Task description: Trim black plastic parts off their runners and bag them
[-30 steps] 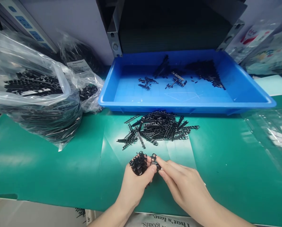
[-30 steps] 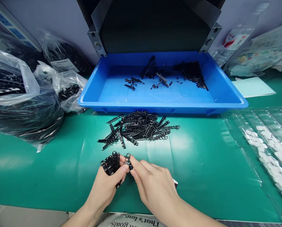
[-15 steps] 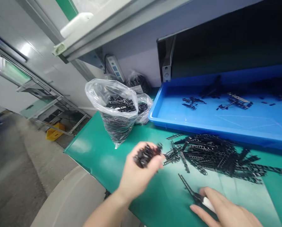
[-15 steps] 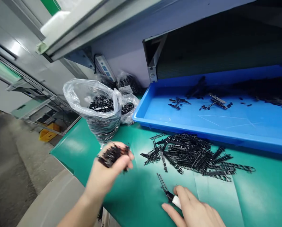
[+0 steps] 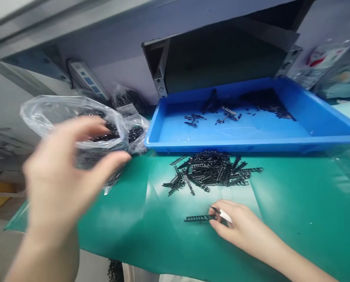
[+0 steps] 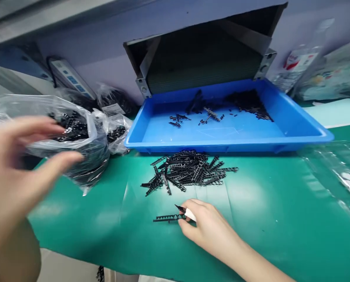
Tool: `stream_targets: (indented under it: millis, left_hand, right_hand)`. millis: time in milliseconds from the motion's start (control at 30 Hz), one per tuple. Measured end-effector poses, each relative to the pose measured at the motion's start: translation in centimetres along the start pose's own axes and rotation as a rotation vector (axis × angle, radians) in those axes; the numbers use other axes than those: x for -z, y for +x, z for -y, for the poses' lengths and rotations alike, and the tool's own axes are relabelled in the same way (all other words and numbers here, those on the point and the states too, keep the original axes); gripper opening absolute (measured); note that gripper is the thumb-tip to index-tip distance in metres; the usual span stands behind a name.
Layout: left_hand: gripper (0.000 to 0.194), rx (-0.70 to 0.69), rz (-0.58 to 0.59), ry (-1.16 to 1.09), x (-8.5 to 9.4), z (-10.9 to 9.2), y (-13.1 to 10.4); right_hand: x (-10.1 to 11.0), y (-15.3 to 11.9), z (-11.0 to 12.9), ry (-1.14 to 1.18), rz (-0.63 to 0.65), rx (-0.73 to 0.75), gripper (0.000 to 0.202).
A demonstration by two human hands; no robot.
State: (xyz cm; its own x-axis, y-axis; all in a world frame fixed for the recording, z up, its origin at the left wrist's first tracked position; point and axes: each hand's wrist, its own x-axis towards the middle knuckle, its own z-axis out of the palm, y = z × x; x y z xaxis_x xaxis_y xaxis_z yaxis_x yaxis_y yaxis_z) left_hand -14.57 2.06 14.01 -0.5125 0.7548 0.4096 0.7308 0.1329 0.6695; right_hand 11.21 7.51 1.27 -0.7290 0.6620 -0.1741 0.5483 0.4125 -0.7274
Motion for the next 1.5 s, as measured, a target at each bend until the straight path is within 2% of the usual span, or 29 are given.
stream_targets:
  millis: [33,67,100,133,167,200,233,267,333,400,533,600,667,767,867,1100,1267,1500]
  left_hand:
    - [0.036,-0.126,0.124,0.028,-1.6,0.2,-1.8]
    - [0.027,-0.154,0.334,-0.013,-3.2,0.5,-3.5]
    - [0.021,-0.070,0.596,-0.068,-4.8,0.8,-5.1]
    - [0.018,0.066,0.809,-0.171,-6.3,1.1,-6.4]
    - [0.017,0.230,0.974,-0.303,-7.6,1.3,-7.5]
    - [0.017,0.391,1.108,-0.443,-8.7,1.5,-8.5]
    - [0.017,0.525,1.194,-0.571,-9.6,1.5,-9.3]
    - [0.016,0.626,1.230,-0.668,-10.3,1.4,-10.1]
    - [0.015,0.723,1.190,-0.762,-11.1,1.2,-11.3]
    - [0.013,0.702,1.082,-0.741,-11.3,1.0,-12.4]
    - [0.010,0.423,0.904,-0.506,-11.3,1.1,-13.8]
    - [0.011,0.354,0.873,-0.447,-11.4,1.2,-14.2]
    - [0.016,0.465,0.882,-0.517,-11.5,1.2,-14.4]
    - [0.019,0.747,0.851,-0.722,-11.7,0.7,-14.1]
    - [0.024,0.880,0.814,-0.868,-11.9,0.4,-13.7]
    - [0.027,0.911,0.811,-0.969,-11.9,0.1,-13.4]
    - [0.022,0.930,0.785,-0.957,-11.8,-0.4,-13.3]
    - [0.020,0.939,0.776,-0.938,-12.2,-0.7,-13.4]
  right_hand:
    - [0.4,-0.1,0.1,0.037,0.006,-0.005,0.010]
    - [0.7,-0.3,0.2,0.067,0.013,-0.005,0.010]
    - [1.0,-0.4,0.3,0.091,0.021,0.001,0.010]
    - [1.2,-0.6,0.3,0.109,0.028,0.016,0.011]
    - [1.3,-0.7,0.4,0.121,0.033,0.037,0.012]
    - [1.4,-0.8,0.4,0.131,0.035,0.063,0.013]
    - [1.4,-0.9,0.4,0.143,0.033,0.085,0.014]
    - [1.3,-1.0,0.4,0.155,0.032,0.097,0.015]
    - [1.1,-1.1,0.2,0.185,0.022,0.093,0.016]
    - [0.9,-1.0,0.1,0.218,0.005,0.066,0.013]
    - [0.9,-0.6,0.0,0.259,0.003,-0.003,0.006]
    - [1.0,-0.5,0.1,0.261,0.002,-0.049,0.011]
    - [1.0,-0.6,0.0,0.256,-0.021,-0.085,0.015]
    - [0.5,-1.1,-0.2,0.230,-0.050,-0.054,0.028]
    - [-0.2,-1.7,-0.1,0.160,-0.013,0.004,0.035]
    - [-1.2,-2.0,0.2,-0.143,-0.011,0.109,0.037]
    - [-1.2,-2.1,0.2,-0.223,-0.086,0.173,0.038]
    - [-1.9,-2.1,0.5,-0.303,-0.202,0.171,0.039]
